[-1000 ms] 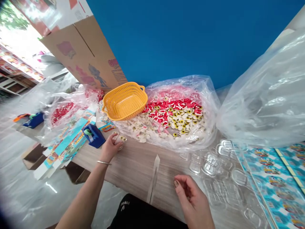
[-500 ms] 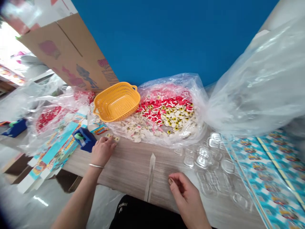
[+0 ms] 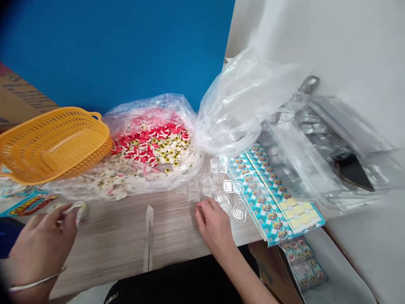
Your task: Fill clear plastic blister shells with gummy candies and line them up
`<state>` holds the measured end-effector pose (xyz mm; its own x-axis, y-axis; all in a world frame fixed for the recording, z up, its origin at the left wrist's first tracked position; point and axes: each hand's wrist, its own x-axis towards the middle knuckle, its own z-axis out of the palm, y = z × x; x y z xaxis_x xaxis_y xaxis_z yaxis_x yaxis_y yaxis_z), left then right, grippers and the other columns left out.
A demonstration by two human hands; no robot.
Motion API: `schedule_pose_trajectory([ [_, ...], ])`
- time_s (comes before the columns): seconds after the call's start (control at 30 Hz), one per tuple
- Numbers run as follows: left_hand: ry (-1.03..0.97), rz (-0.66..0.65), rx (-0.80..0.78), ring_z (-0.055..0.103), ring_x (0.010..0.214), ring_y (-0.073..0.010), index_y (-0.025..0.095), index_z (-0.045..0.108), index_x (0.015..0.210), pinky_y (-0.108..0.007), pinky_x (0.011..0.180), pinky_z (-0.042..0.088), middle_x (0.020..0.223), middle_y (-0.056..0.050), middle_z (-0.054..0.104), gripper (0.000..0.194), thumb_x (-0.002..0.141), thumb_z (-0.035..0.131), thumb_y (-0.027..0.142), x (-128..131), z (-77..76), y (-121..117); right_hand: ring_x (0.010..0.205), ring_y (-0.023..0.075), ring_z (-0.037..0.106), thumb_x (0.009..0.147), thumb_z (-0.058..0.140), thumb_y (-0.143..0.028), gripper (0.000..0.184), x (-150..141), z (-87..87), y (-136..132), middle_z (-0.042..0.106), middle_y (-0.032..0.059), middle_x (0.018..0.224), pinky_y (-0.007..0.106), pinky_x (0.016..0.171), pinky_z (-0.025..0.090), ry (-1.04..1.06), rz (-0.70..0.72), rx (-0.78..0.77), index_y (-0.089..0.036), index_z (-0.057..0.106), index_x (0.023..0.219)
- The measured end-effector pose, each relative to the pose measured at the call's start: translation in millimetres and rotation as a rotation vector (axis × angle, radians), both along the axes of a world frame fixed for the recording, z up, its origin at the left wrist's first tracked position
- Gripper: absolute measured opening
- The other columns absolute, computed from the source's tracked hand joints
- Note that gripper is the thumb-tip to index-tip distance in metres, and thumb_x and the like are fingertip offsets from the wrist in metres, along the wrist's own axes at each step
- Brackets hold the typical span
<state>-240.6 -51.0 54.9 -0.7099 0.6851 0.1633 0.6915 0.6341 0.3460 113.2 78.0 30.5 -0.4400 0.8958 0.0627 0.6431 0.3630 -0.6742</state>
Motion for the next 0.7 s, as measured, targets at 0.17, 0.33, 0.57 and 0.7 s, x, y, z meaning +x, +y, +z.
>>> schedule_pose_trajectory([
  [0.17, -0.227, -0.345, 0.152, 0.067, 0.087, -0.0246, 0.026, 0.071, 0.094, -0.036, 0.083, 0.050, 0.094, -0.005, 0.074, 0.021, 0.091, 0.054, 0.038, 83, -14.6, 42, 0.093, 0.0259, 0.060, 0.097, 0.052, -0.019, 0.019, -36, -4.9, 19, 0.069, 0.0107, 0.103, 0.037, 0.080, 0.047, -0.275, 0.124, 0.254, -0.019, 0.068, 0.107],
  [0.33, -0.615, -0.422, 0.269, 0.067, 0.104, -0.0263, 0.028, 0.073, 0.108, -0.038, 0.097, 0.047, 0.110, -0.007, 0.075, 0.024, 0.092, 0.056, 0.028, 140, -30.6, 77, 0.110, 0.0331, 0.054, 0.097, 0.055, -0.023, 0.025, -74, -17.7, 21, 0.067, 0.0147, 0.115, 0.047, 0.086, 0.043, -0.410, 0.207, 0.376, -0.014, 0.066, 0.118],
  [0.57, -0.619, -0.320, 0.257, 0.069, 0.098, -0.0241, 0.023, 0.071, 0.111, -0.039, 0.095, 0.050, 0.108, -0.008, 0.075, 0.027, 0.093, 0.051, 0.028, 118, -48.4, 66, 0.131, 0.0344, 0.044, 0.084, 0.074, -0.051, 0.058, -52, -18.0, -38, 0.062, 0.0121, 0.130, 0.057, 0.114, 0.028, -0.228, 0.619, 0.285, -0.015, 0.060, 0.127],
  [0.7, -0.651, -0.277, 0.251, 0.070, 0.085, -0.0206, 0.020, 0.068, 0.112, -0.034, 0.081, 0.054, 0.100, -0.008, 0.075, 0.029, 0.094, 0.051, 0.033, 103, -55.6, 57, 0.134, 0.0345, 0.042, 0.077, 0.078, -0.057, 0.076, -44, -12.6, -47, 0.058, 0.0126, 0.135, 0.059, 0.118, 0.023, -0.214, 0.854, 0.250, -0.014, 0.053, 0.135],
])
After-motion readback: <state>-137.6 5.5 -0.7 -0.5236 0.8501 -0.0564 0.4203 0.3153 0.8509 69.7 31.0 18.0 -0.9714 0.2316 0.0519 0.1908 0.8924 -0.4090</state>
